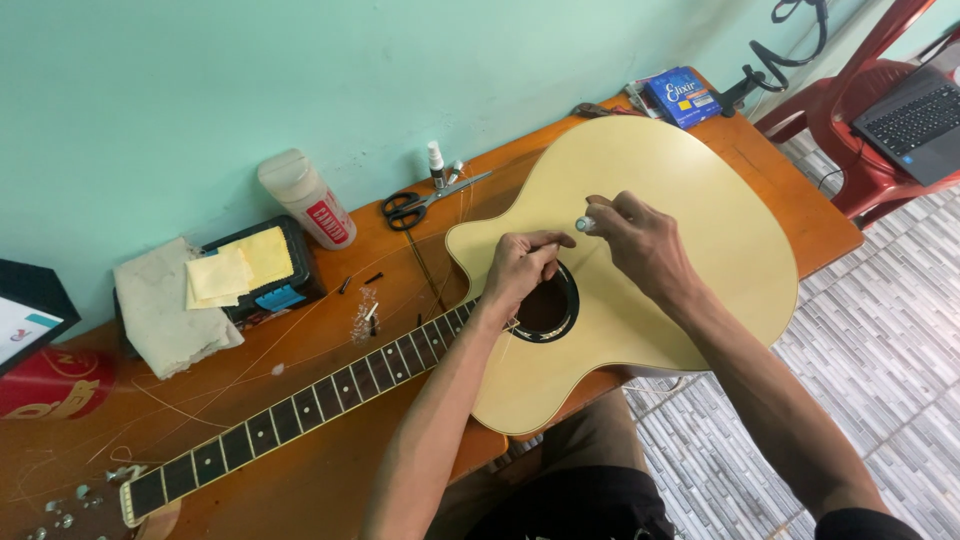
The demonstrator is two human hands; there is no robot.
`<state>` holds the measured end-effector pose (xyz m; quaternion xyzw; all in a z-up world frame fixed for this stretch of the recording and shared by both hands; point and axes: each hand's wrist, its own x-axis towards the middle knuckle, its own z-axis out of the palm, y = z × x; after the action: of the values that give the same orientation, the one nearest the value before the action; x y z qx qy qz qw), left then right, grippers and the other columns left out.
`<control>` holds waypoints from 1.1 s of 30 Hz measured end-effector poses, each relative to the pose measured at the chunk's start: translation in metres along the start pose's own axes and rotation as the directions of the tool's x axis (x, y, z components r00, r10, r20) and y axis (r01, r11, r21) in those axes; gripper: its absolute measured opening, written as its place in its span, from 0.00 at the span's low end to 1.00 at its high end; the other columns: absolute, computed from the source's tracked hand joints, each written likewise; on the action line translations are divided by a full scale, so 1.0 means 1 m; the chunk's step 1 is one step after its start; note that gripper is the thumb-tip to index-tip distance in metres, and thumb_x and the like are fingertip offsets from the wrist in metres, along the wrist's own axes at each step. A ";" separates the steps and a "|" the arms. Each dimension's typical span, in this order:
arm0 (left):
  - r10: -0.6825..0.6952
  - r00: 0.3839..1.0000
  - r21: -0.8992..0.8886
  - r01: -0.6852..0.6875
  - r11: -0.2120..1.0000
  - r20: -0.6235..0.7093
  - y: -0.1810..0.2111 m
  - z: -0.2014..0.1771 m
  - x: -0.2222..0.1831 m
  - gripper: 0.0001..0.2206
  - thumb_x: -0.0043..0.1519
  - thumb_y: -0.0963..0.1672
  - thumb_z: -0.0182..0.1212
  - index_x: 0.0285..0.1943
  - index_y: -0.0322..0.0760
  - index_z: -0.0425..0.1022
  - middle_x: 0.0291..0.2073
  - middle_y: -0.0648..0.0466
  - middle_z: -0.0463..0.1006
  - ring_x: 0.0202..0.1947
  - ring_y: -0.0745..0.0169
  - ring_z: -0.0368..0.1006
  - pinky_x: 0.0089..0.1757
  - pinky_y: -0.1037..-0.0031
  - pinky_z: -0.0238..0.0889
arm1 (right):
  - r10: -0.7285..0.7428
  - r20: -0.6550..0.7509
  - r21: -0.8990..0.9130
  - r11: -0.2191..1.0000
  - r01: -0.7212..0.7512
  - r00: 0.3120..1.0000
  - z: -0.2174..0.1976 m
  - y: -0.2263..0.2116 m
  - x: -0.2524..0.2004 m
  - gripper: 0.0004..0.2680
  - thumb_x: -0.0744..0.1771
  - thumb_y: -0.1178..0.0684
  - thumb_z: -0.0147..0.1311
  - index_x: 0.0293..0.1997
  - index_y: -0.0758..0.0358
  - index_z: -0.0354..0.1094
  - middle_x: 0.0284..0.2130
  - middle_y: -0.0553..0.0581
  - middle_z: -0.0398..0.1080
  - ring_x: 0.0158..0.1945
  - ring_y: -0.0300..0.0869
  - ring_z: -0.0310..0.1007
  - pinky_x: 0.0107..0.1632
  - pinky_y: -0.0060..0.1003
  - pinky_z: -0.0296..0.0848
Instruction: Removing bridge pins from an acoustic guitar using a bridge pin puller tool.
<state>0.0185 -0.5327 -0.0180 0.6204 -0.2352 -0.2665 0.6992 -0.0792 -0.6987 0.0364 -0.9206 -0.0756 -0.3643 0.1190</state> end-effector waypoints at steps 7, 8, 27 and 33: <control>0.003 1.000 0.044 -0.003 0.999 0.007 0.007 -0.003 -0.004 0.13 0.59 0.40 0.53 0.45 0.36 0.84 0.10 0.54 0.67 0.14 0.73 0.61 0.24 0.84 0.53 | 0.120 -0.100 0.116 0.987 -0.108 0.988 0.006 0.034 -0.003 0.03 0.67 0.59 0.64 0.40 0.59 0.74 0.29 0.58 0.70 0.27 0.55 0.75 0.28 0.47 0.75; 0.018 1.000 0.073 -0.019 0.997 0.019 0.009 -0.004 -0.005 0.13 0.60 0.39 0.53 0.45 0.35 0.84 0.10 0.54 0.67 0.14 0.71 0.61 0.25 0.83 0.54 | 0.207 -0.110 0.251 0.952 -0.175 0.972 0.004 0.040 -0.002 0.04 0.66 0.62 0.65 0.36 0.58 0.73 0.30 0.56 0.72 0.29 0.50 0.76 0.29 0.41 0.74; 0.323 0.940 0.465 -0.337 0.818 0.113 0.033 -0.030 -0.036 0.12 0.62 0.37 0.54 0.46 0.38 0.85 0.34 0.47 0.85 0.42 0.44 0.81 0.43 0.64 0.74 | 0.241 -0.080 0.296 0.932 -0.208 0.967 -0.007 0.038 0.002 0.07 0.65 0.59 0.71 0.38 0.69 0.75 0.29 0.61 0.73 0.34 0.52 0.78 0.32 0.49 0.80; 0.321 0.942 0.455 -0.327 0.828 0.094 0.044 -0.044 -0.066 0.11 0.62 0.37 0.56 0.47 0.34 0.84 0.38 0.45 0.85 0.46 0.43 0.79 0.44 0.61 0.74 | 0.189 -0.092 0.304 0.940 -0.154 0.978 -0.007 0.040 -0.002 0.04 0.66 0.61 0.68 0.39 0.67 0.75 0.29 0.59 0.71 0.32 0.50 0.77 0.32 0.47 0.80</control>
<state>0.0018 -0.4516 0.0206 0.7185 -0.3985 -0.0843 0.5637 -0.0760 -0.7393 0.0331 -0.8720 -0.0412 -0.3918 0.2905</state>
